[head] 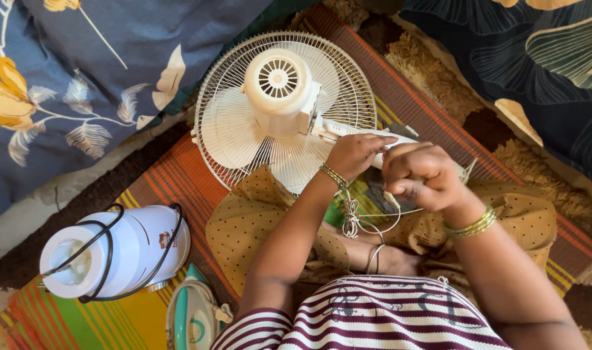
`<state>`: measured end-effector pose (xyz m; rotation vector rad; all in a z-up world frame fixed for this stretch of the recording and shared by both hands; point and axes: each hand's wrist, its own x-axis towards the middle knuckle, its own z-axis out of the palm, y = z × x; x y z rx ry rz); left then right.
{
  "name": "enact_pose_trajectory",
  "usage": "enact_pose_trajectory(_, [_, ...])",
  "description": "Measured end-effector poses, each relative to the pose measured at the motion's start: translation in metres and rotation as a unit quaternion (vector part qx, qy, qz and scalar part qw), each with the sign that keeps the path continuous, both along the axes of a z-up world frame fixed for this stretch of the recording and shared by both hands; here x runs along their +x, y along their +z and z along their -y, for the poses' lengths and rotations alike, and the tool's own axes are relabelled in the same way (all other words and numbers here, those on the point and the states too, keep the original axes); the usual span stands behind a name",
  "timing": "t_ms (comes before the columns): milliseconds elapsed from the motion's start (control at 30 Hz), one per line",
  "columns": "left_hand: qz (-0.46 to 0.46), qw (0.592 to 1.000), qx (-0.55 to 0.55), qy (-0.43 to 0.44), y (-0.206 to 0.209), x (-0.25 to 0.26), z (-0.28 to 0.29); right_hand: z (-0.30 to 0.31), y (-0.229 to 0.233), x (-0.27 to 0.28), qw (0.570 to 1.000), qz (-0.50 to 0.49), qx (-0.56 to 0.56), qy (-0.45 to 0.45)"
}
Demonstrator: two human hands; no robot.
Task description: The person sits on a mat and uses a screwdriver to unscrew the casing of a white electric fan. They manipulate the screwdriver to loosen screws on the fan's neck and body, attempting to disassemble the appliance.
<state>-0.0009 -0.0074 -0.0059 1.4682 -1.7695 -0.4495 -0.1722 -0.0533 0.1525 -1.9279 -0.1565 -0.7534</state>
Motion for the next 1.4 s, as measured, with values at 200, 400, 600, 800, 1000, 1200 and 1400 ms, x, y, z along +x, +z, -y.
enact_pose_trajectory(200, [0.038, 0.999, -0.024, 0.017, -0.005, -0.001, 0.002, -0.057, -0.007, 0.006, 0.904, 0.036, -0.204, -0.375])
enact_pose_trajectory(400, [0.045, 0.999, -0.009, -0.011, -0.015, 0.002, -0.003, -0.041, 0.001, 0.013, 0.959, 0.088, -0.233, -0.133])
enact_pose_trajectory(600, [0.036, 0.998, -0.048, 0.022, -0.018, -0.004, 0.006, -0.023, 0.018, 0.011, 0.966, 0.061, -0.212, -0.135])
enact_pose_trajectory(800, [0.052, 0.998, -0.024, 0.015, -0.017, -0.004, 0.003, -0.077, 0.0, 0.016, 0.92, 0.147, -0.14, -0.334])
enact_pose_trajectory(1000, [0.034, 0.999, -0.038, 0.013, -0.027, -0.005, 0.007, -0.023, 0.009, 0.004, 0.997, 0.043, -0.036, -0.047])
enact_pose_trajectory(1200, [0.023, 0.998, -0.053, 0.033, -0.02, -0.009, 0.004, -0.051, 0.014, 0.011, 0.928, 0.086, -0.254, -0.259])
enact_pose_trajectory(1400, [0.029, 0.997, -0.06, 0.037, -0.022, -0.01, -0.001, -0.075, 0.002, 0.015, 0.927, 0.118, -0.187, -0.303])
